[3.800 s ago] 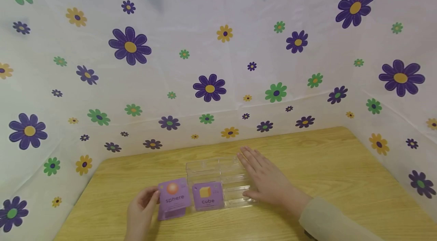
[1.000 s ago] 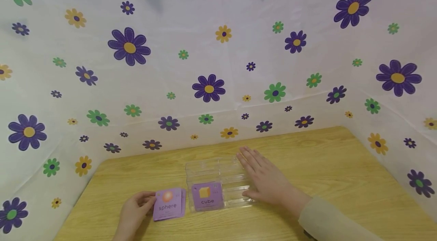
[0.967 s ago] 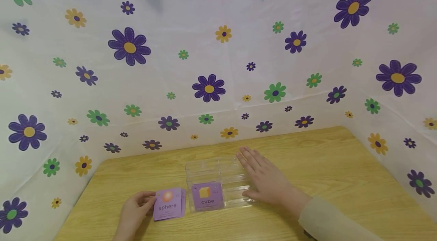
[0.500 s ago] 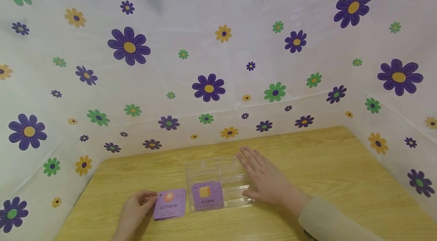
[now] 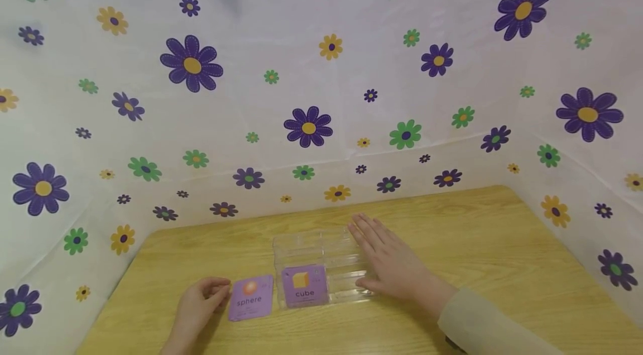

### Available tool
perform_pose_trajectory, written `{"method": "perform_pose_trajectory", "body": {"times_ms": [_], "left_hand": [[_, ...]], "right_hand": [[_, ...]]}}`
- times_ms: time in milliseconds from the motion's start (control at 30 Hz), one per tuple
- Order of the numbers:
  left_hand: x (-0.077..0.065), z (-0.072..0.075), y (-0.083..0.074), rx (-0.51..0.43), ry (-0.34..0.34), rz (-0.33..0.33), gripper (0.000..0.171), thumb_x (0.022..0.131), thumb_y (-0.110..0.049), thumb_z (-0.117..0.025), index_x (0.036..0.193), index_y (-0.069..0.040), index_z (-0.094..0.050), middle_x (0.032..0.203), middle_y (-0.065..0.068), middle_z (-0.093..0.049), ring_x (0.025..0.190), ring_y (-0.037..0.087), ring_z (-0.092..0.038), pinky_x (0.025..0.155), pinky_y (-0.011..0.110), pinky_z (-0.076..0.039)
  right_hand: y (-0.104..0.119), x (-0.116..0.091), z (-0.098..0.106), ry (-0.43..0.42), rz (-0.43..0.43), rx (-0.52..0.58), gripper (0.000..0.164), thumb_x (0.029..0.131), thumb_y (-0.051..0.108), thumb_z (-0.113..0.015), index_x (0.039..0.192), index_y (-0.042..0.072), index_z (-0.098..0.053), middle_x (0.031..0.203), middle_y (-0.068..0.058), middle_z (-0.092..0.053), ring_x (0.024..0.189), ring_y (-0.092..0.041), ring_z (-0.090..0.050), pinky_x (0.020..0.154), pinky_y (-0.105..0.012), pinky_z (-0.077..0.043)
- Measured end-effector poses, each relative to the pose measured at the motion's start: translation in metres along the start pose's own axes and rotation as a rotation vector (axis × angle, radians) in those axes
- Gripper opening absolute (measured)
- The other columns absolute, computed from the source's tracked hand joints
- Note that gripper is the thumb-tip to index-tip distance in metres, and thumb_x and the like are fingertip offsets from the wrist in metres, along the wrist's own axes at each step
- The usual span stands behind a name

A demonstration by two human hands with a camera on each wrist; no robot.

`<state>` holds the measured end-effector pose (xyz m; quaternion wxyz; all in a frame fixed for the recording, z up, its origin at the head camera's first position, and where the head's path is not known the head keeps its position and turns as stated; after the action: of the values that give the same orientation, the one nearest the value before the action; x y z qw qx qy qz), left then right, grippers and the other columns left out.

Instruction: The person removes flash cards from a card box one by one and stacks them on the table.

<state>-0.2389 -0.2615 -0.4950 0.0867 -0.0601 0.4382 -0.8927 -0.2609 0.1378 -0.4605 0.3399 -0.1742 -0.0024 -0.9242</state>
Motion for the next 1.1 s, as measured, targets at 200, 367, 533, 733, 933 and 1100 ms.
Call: {"method": "perform_pose_trajectory", "body": {"times_ms": [200, 367, 533, 733, 933, 1100], "left_hand": [[-0.0012, 0.0017, -0.0022, -0.022, 0.001, 0.002, 0.016, 0.096, 0.0, -0.07, 0.107, 0.011, -0.074, 0.085, 0.011, -0.076, 0.067, 0.005, -0.062, 0.057, 0.019, -0.057], [-0.0022, 0.0028, -0.0043, -0.007, -0.01, -0.009, 0.016, 0.096, -0.001, -0.071, 0.107, 0.01, -0.074, 0.086, 0.011, -0.076, 0.068, 0.003, -0.061, 0.058, 0.018, -0.056], [-0.0028, 0.0032, -0.0063, -0.013, -0.016, -0.016, 0.016, 0.096, 0.0, -0.071, 0.107, 0.011, -0.074, 0.085, 0.011, -0.076, 0.068, 0.002, -0.061, 0.058, 0.018, -0.056], [-0.0026, 0.003, -0.0066, -0.014, -0.015, -0.004, 0.016, 0.097, -0.001, -0.071, 0.108, 0.01, -0.074, 0.085, 0.011, -0.075, 0.067, 0.003, -0.061, 0.058, 0.018, -0.056], [-0.0035, 0.0041, -0.0094, 0.008, -0.022, -0.019, 0.017, 0.097, -0.003, -0.072, 0.109, 0.008, -0.075, 0.087, 0.011, -0.076, 0.069, 0.003, -0.06, 0.059, 0.017, -0.054], [-0.004, 0.0047, -0.0095, 0.002, -0.027, -0.03, 0.017, 0.097, -0.004, -0.072, 0.11, 0.007, -0.075, 0.091, 0.013, -0.078, 0.071, 0.0, -0.06, 0.061, 0.016, -0.054]], "right_hand": [[0.0002, 0.0007, 0.0006, -0.014, -0.003, 0.001, 0.114, 0.09, 0.071, -0.069, 0.167, 0.002, -0.022, 0.176, -0.019, -0.021, 0.163, -0.037, -0.024, 0.133, -0.044, -0.018], [0.0003, 0.0012, 0.0023, -0.03, 0.007, -0.01, 0.113, 0.09, 0.07, -0.069, 0.166, 0.0, -0.024, 0.176, -0.02, -0.021, 0.162, -0.037, -0.025, 0.132, -0.031, 0.01], [0.001, 0.0012, 0.0031, -0.042, 0.016, -0.006, 0.114, 0.089, 0.069, -0.071, 0.166, -0.001, -0.024, 0.175, -0.021, -0.021, 0.161, -0.039, -0.027, 0.131, -0.028, 0.015], [0.0011, -0.0001, 0.0019, -0.042, 0.012, 0.006, 0.114, 0.089, 0.069, -0.071, 0.167, 0.0, -0.023, 0.176, -0.02, -0.02, 0.161, -0.039, -0.026, 0.131, -0.027, 0.016], [0.0004, -0.0003, 0.0011, -0.042, 0.012, 0.004, 0.115, 0.089, 0.069, -0.071, 0.167, 0.001, -0.021, 0.176, -0.02, -0.019, 0.161, -0.038, -0.025, 0.131, -0.027, 0.016], [0.0005, 0.0002, 0.0005, -0.032, 0.009, 0.019, 0.115, 0.089, 0.068, -0.072, 0.167, 0.001, -0.02, 0.176, -0.02, -0.018, 0.162, -0.038, -0.023, 0.131, -0.027, 0.016]]}}
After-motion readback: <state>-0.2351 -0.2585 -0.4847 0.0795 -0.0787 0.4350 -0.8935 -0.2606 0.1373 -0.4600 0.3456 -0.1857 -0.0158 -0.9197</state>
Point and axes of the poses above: each hand's wrist, its own x-axis towards the middle knuckle, its own z-axis out of the back of the hand, y = z × x, the point moved 6 cm from there along x, towards the middle knuckle
